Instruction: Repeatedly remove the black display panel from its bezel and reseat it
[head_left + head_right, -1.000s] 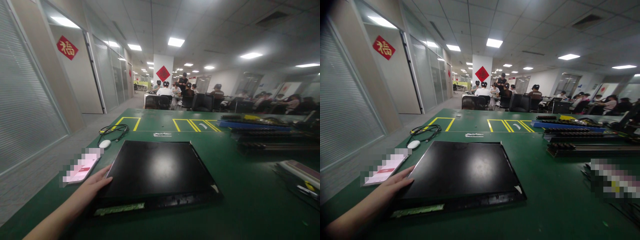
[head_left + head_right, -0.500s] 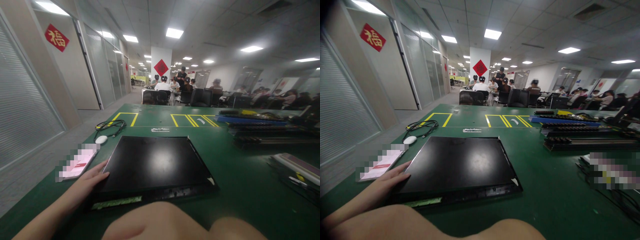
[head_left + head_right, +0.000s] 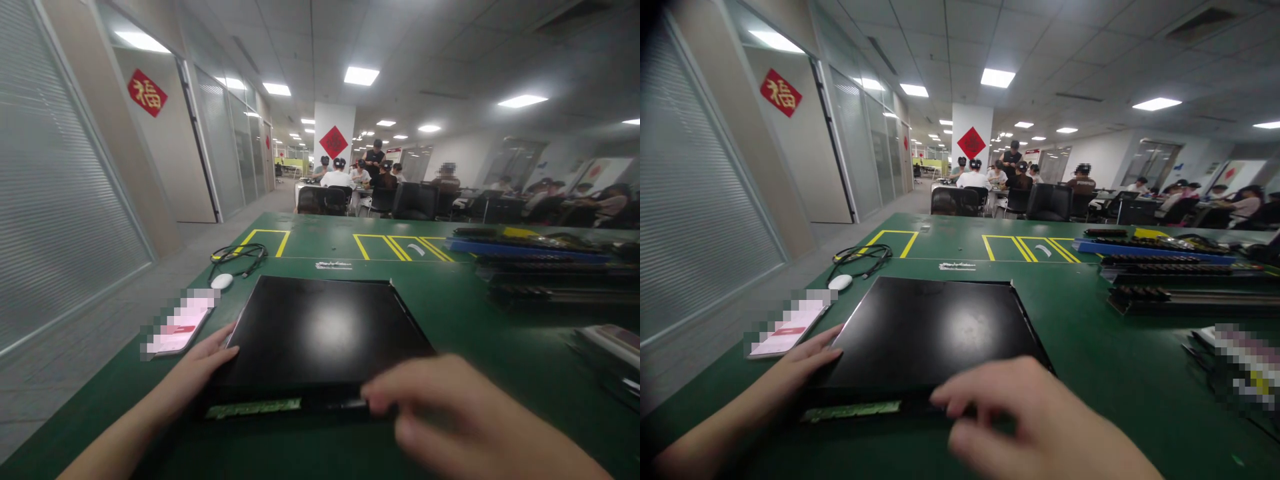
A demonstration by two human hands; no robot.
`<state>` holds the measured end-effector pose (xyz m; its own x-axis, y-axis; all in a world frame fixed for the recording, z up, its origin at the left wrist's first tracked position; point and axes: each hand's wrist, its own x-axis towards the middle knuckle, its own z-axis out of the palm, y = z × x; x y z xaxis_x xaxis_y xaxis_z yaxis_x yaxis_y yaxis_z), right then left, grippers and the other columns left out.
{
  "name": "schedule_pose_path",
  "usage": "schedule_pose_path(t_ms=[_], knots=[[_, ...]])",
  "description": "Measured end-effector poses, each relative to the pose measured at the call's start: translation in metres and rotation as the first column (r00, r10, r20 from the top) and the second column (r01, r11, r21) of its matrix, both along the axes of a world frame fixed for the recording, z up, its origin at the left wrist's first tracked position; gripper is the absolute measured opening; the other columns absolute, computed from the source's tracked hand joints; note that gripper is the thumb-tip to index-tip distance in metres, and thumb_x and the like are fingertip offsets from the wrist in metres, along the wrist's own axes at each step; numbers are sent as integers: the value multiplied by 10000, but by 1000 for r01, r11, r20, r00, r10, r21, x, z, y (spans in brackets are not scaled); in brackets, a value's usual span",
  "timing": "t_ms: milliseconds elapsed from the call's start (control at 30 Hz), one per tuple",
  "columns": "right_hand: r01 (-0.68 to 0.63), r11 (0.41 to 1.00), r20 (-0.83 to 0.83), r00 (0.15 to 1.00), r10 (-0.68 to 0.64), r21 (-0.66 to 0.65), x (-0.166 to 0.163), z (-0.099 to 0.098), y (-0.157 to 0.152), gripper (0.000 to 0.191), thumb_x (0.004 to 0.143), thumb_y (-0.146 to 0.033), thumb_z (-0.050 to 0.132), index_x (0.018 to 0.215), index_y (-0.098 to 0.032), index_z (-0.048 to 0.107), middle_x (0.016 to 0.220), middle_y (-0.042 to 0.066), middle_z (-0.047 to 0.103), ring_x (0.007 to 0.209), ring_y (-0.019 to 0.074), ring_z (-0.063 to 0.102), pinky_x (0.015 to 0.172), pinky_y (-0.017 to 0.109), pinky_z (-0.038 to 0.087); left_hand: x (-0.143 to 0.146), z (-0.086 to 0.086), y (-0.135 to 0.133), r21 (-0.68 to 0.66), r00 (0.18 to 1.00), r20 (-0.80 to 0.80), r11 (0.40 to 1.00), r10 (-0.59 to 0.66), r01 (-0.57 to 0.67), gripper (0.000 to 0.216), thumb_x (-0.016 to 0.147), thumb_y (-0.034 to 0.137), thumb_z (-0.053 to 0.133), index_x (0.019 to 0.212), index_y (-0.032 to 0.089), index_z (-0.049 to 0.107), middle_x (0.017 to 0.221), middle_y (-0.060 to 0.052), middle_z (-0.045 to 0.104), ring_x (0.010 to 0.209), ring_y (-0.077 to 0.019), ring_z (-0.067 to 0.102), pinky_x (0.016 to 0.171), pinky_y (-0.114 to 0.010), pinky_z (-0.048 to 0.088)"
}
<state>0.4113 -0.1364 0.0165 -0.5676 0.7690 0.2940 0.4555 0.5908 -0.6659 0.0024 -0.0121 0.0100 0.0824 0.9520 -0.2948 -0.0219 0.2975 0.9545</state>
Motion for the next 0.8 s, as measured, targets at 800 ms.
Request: schedule_pose_path(t_ms=[800], knots=[[837, 543, 406, 475, -780, 64, 50, -55, 95, 456, 872, -298, 462, 1229, -124, 685, 1170, 158, 634, 1053, 247, 656, 919, 332, 494, 13, 7, -9, -36, 994, 100, 999, 41, -38, 988, 650, 348, 867, 1507, 200, 399, 1051, -126, 796, 880, -335, 768, 762, -394, 600]])
